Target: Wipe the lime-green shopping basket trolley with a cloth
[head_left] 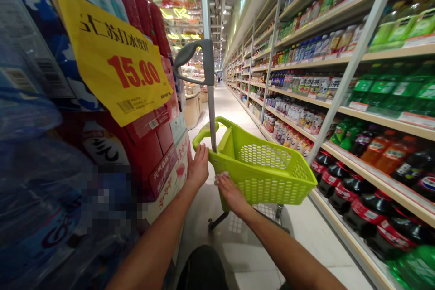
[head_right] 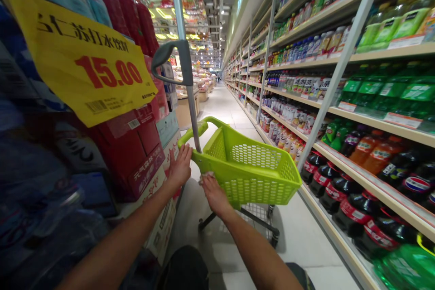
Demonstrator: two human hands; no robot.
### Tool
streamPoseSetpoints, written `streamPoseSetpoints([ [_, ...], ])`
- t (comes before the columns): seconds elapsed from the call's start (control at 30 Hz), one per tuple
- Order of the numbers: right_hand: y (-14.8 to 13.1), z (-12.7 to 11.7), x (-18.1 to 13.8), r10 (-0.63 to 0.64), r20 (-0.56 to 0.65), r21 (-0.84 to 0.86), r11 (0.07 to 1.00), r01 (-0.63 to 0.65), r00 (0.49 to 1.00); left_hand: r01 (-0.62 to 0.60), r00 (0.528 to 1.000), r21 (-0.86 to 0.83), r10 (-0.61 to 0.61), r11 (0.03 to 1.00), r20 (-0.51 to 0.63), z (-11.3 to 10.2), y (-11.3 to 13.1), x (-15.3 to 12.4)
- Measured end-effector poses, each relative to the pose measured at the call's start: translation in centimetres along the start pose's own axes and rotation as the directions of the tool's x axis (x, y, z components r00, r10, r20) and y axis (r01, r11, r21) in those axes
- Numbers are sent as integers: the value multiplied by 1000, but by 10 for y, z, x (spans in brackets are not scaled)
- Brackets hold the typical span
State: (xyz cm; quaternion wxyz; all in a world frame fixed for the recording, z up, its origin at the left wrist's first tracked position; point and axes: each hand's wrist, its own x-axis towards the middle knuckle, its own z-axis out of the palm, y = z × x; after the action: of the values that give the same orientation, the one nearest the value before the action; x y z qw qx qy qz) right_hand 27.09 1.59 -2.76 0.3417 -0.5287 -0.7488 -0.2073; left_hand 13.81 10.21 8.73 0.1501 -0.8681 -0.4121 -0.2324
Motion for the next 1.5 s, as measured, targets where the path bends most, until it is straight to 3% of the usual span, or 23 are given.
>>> streamPoseSetpoints([
  [0.13, 11, -21, 34, 62, -135, -2, 998, -63, 989, 37, 999, -19, -37, 999, -13, 6, 11, -9],
  [0.33, 18, -15, -27, 91, 39, -49, 995, -89, 995, -61, 998, -33, 61, 998, -3, 15, 30, -25],
  [0.53, 47, -51, -12, 151, -167, -74, 984, -165, 974, -176, 984, -51, 178, 983, 30, 20, 61, -23],
  [0.6, 54, -50, -22, 134, -130, -94, 985, -146, 982, -212, 974, -58, 215, 976, 66, 22, 70, -22],
  [0.73, 54, -38, -70, 73, -42, -167, 983, -79, 996, -256, 961, -42, 259, 966, 94, 26, 78, -22],
  [0.8, 56, -42, -77, 86, -75, -178, 979, -98, 993, -261, 960, -36, 263, 965, 92, 28, 80, -20],
  [0.93, 70, -62, -60, 167, -195, -169, 965, -201, 967, -283, 951, -49, 287, 958, 118, 30, 94, -17],
  [1.0, 76, -63, -66, 186, -183, -173, 960, -218, 965, -294, 942, -63, 301, 954, 147, 32, 103, -17],
  [1.17, 79, -57, -123, 189, -85, -202, 958, -202, 978, -316, 928, -74, 325, 946, 183, 35, 116, -22],
  [1.37, 100, -87, -110, 300, -256, -216, 909, -357, 919, -337, 923, -75, 345, 938, 168, 37, 134, -16],
  [1.5, 103, -77, -141, 282, -176, -222, 922, -317, 943, -322, 922, -74, 331, 944, 202, 39, 140, -15],
])
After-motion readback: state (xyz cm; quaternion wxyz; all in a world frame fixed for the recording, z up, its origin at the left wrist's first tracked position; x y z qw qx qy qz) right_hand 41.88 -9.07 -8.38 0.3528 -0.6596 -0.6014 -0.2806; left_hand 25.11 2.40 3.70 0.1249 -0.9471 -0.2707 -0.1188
